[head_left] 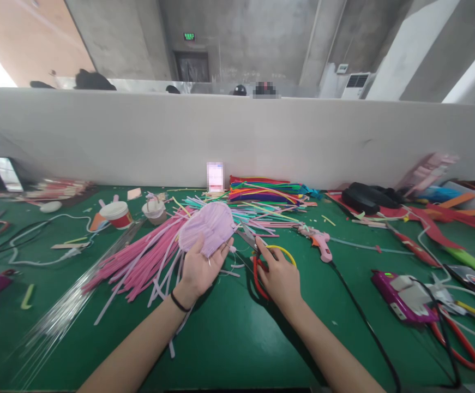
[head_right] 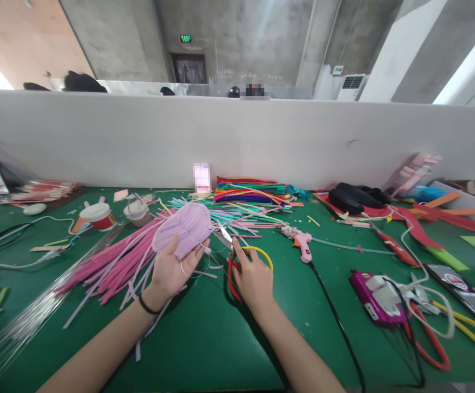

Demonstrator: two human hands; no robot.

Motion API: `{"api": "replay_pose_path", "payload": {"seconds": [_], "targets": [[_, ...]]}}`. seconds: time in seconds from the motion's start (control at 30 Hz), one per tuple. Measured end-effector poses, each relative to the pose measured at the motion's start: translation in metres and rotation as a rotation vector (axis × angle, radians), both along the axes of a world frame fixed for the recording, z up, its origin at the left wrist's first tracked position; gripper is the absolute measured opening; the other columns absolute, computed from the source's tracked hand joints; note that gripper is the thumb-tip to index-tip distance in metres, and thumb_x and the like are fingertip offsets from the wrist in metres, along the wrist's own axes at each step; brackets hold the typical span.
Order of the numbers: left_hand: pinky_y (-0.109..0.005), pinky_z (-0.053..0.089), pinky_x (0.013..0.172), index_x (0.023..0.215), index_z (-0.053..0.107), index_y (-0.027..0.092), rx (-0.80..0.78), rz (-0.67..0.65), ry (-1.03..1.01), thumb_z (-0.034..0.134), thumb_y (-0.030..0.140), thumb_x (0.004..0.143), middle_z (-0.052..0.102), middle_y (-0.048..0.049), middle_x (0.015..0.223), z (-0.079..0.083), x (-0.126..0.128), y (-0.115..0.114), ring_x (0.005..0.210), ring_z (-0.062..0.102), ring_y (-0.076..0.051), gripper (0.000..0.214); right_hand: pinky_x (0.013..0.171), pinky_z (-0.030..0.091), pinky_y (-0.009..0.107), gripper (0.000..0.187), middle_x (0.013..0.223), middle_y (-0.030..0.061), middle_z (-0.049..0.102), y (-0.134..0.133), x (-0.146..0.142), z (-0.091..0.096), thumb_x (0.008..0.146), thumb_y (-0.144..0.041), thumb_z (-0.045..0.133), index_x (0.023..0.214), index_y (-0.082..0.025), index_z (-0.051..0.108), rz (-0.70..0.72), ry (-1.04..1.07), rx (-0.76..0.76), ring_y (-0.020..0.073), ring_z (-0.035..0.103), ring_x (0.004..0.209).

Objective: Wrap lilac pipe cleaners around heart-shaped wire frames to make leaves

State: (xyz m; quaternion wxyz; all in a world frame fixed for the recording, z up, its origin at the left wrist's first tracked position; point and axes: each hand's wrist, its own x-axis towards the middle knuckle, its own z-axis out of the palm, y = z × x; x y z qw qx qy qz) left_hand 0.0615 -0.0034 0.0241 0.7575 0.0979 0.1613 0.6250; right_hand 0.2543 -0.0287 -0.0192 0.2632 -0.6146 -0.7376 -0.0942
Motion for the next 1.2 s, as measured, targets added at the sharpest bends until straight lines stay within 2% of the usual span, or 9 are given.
{"api": "replay_pose_path", "payload": {"seconds": [0.27,0.43,0.53,0.7,0.83,0.93,1.03,1.2], "targets": [[-0.044,0.045,0.102,0.139,0.041,0.015,0.016,-0.008,-0.016,0.036,0.028,0.096,0.058,-0.0161,0.127,-0.001,-0.001,0.001,0.121,0.052,-0.027,0.045,0.055,0.036,0.026,0.053,0.104,0.0077,0.064,0.004,0.004,-0.002,0.093,-0.030,0.043,0.144,-0.034,0.028,-0.021,-0.163,0.068,0.0154,0.060,0.066],[-0.043,0.046,0.100,0.139,0.040,0.010,0.001,0.008,-0.002,0.037,0.029,0.096,0.058,-0.0181,0.127,0.000,-0.003,0.002,0.122,0.051,-0.028,0.047,0.053,0.036,0.026,0.053,0.091,0.0103,0.064,0.015,0.011,-0.002,0.093,-0.028,0.041,0.145,-0.019,0.030,0.006,-0.270,0.082,0.0151,0.059,0.062],[-0.041,0.049,0.097,0.137,0.042,0.009,-0.027,0.014,0.001,0.038,0.030,0.095,0.059,-0.0185,0.126,-0.001,-0.006,0.004,0.120,0.053,-0.028,0.046,0.054,0.037,0.024,0.052,0.087,0.0104,0.064,0.023,0.014,-0.001,0.093,-0.027,0.041,0.143,-0.015,0.033,0.030,-0.326,0.076,0.0133,0.057,0.060],[-0.040,0.051,0.095,0.130,0.049,0.008,-0.051,0.010,0.027,0.041,0.030,0.094,0.061,-0.0180,0.123,-0.001,-0.011,0.005,0.117,0.056,-0.030,0.043,0.052,0.034,0.024,0.045,0.084,0.0095,0.064,0.033,0.014,0.002,0.093,-0.026,0.041,0.137,-0.015,0.042,0.043,-0.430,0.052,0.0134,0.058,0.060],[-0.044,0.047,0.099,0.125,0.053,0.011,0.002,0.037,0.018,0.046,0.028,0.091,0.063,-0.0148,0.121,0.002,-0.013,0.006,0.117,0.056,-0.029,0.039,0.053,0.032,0.025,0.038,0.083,0.0095,0.067,0.040,0.015,0.010,0.094,-0.027,0.038,0.128,-0.016,0.051,0.102,-0.466,0.024,0.0148,0.060,0.059],[-0.047,0.045,0.101,0.120,0.057,0.013,0.073,0.041,0.023,0.050,0.026,0.089,0.064,-0.0127,0.118,0.003,-0.013,0.006,0.115,0.056,-0.029,0.035,0.060,0.034,0.026,0.034,0.085,0.0103,0.068,0.043,0.017,0.017,0.094,-0.028,0.037,0.121,-0.017,0.055,0.171,-0.484,0.039,0.0176,0.063,0.069],[-0.046,0.045,0.100,0.119,0.058,0.012,0.094,0.039,0.039,0.050,0.025,0.088,0.064,-0.0130,0.118,0.003,-0.013,0.006,0.114,0.057,-0.029,0.035,0.065,0.034,0.026,0.030,0.090,0.0115,0.068,0.043,0.017,0.023,0.092,-0.025,0.039,0.115,-0.017,0.058,0.169,-0.494,0.061,0.0196,0.064,0.078],[-0.044,0.045,0.100,0.124,0.054,0.009,0.064,0.028,0.053,0.050,0.027,0.088,0.060,-0.0167,0.125,0.000,-0.014,0.007,0.117,0.054,-0.029,0.040,0.059,0.031,0.027,0.029,0.080,0.0125,0.068,0.043,0.013,0.025,0.092,-0.023,0.037,0.108,-0.013,0.058,0.189,-0.545,0.018,0.0194,0.064,0.067]]}}
